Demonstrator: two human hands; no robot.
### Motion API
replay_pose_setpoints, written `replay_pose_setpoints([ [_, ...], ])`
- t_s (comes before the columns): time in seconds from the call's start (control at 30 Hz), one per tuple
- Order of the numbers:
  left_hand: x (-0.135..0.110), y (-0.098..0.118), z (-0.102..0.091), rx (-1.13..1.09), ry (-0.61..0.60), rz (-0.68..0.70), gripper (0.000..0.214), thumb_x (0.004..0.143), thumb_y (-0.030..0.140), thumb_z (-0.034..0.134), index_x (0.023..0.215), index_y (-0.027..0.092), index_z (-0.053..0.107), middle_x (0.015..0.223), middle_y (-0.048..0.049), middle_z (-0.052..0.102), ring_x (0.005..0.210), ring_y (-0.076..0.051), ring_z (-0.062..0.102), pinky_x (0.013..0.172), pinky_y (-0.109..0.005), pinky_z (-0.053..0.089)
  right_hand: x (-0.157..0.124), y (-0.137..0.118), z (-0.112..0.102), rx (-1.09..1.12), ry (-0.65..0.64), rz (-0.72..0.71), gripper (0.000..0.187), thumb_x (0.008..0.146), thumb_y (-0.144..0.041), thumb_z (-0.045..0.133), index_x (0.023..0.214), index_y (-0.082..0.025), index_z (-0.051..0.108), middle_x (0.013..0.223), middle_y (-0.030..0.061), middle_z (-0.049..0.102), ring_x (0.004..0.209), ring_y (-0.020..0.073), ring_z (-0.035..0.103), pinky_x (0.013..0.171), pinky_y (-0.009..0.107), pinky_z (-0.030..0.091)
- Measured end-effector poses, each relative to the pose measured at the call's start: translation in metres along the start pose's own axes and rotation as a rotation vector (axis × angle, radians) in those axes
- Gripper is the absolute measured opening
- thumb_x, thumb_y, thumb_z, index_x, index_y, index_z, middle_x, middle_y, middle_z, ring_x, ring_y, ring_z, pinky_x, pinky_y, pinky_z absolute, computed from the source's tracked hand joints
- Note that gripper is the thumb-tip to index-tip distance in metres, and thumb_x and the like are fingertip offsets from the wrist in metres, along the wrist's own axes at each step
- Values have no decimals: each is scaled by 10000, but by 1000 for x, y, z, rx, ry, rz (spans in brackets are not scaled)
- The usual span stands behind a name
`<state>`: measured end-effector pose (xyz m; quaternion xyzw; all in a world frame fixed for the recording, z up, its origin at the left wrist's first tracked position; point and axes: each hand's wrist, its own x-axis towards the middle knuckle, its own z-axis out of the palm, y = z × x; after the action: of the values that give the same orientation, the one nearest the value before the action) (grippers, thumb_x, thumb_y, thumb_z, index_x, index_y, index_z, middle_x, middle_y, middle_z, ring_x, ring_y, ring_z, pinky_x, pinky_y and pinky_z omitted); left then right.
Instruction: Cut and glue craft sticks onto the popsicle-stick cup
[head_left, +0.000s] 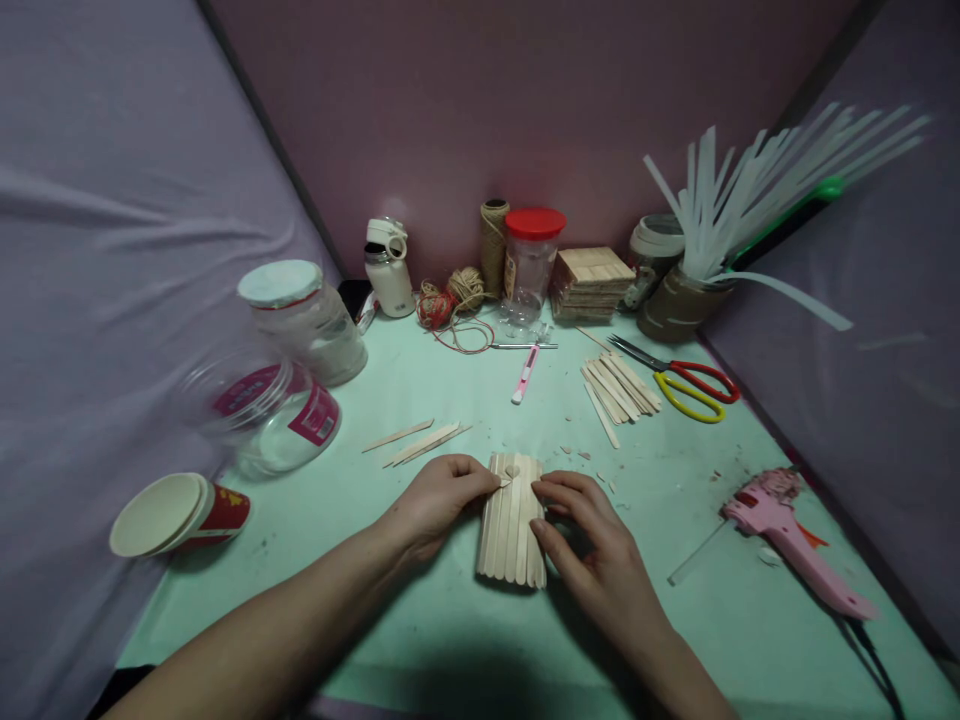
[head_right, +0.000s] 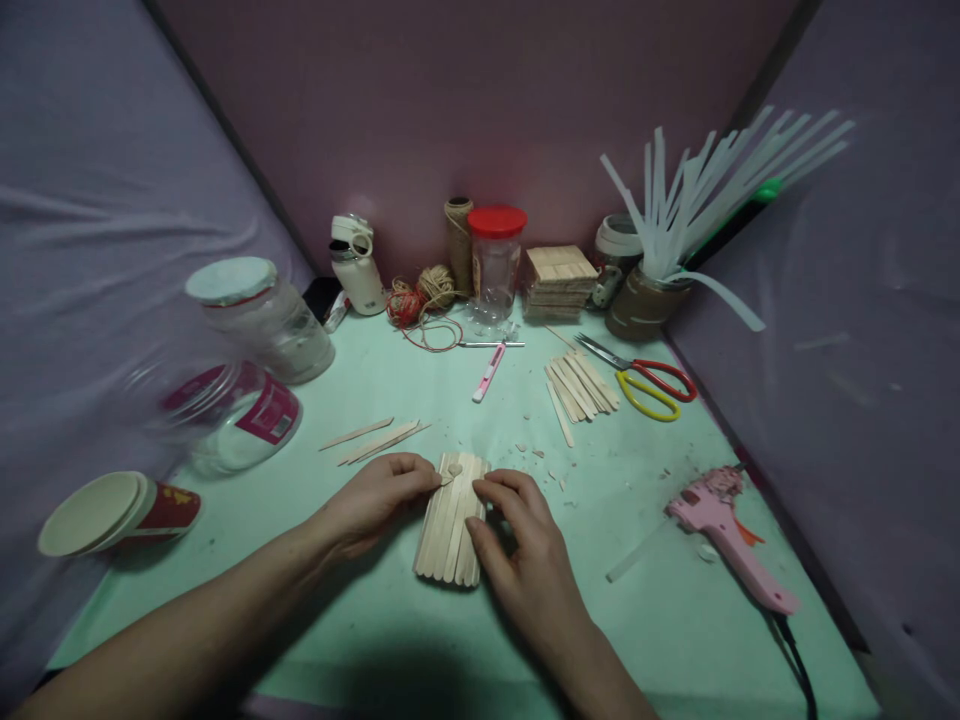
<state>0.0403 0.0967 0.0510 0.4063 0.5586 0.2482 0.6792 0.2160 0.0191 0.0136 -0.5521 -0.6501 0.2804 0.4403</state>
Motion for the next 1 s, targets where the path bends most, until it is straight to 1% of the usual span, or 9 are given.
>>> replay_pose_setpoints([
  [0.3, 0, 0, 0, 14, -16, 5, 238, 611, 317, 711, 576, 156, 539, 593, 24, 450, 598, -112, 375, 598, -277, 247, 0, -5, -4, 7, -19, 8, 235, 912, -231, 544, 1139, -220, 601, 1167, 93, 544, 1070, 216, 566, 917, 385, 524],
  [0.43, 3, -1, -3, 41, -37, -18, 245, 639, 356, 715, 617, 153, 580, 626, 8, 487, 618, -124, 393, 606, -276, 265, -4, -13, -16, -42, 20, 14, 256, 910, -219, 545, 1163, -227, 588, 1178, 85, 546, 1099, 208, 556, 935, 368, 510],
  [0.5, 4, -1, -5, 67, -45, -38, 262, 653, 387, 717, 658, 149, 608, 663, -6, 520, 641, -133, 415, 618, -277, 280, -7, -15, -29, -106, 68, 34, 259, 916, -239, 544, 1172, -237, 585, 1193, 82, 546, 1110, 209, 552, 934, 365, 506],
  [0.6, 4, 0, -7, 92, -49, -47, 282, 661, 414, 718, 680, 151, 619, 699, -14, 540, 664, -138, 430, 634, -276, 294, -15, -9, -59, -229, 171, 74, 249, 922, -298, 539, 1159, -251, 598, 1183, 76, 563, 1072, 209, 572, 886, 353, 523],
  [0.7, 2, 2, -6, 87, -49, -39, 275, 657, 402, 718, 641, 159, 591, 680, -2, 516, 649, -129, 408, 627, -273, 286, -26, 12, -98, -393, 345, 163, 274, 897, -391, 549, 1114, -241, 625, 1158, 84, 586, 990, 221, 605, 816, 356, 538],
  [0.77, 0, 4, -4, 84, -45, -35, 280, 649, 396, 718, 610, 163, 568, 650, 8, 486, 629, -124, 383, 613, -274, 271, -34, 32, -123, -517, 444, 254, 375, 868, -492, 531, 1094, -211, 634, 1137, 109, 594, 939, 247, 620, 805, 395, 535],
  [0.87, -3, 5, -2, 73, -31, -37, 298, 632, 402, 722, 580, 170, 543, 612, 16, 450, 607, -122, 357, 598, -277, 252, -47, 63, -151, -742, 438, 395, 552, 805, -627, 487, 1069, -174, 657, 1061, 159, 609, 968, 334, 607, 809, 480, 508],
  [0.93, -4, 5, -2, 58, -25, -32, 299, 628, 401, 724, 575, 173, 539, 608, 14, 447, 605, -123, 356, 597, -279, 249, -53, 79, -162, -835, 403, 462, 620, 777, -655, 460, 1069, -146, 659, 1032, 194, 619, 990, 385, 590, 826, 529, 483],
  [1.0, -4, 2, -3, 38, -25, -21, 287, 635, 390, 722, 582, 172, 543, 610, 11, 450, 608, -124, 361, 598, -280, 248, -57, 91, -166, -859, 346, 515, 637, 744, -646, 474, 1052, -123, 665, 1029, 229, 621, 996, 418, 579, 847, 555, 462],
])
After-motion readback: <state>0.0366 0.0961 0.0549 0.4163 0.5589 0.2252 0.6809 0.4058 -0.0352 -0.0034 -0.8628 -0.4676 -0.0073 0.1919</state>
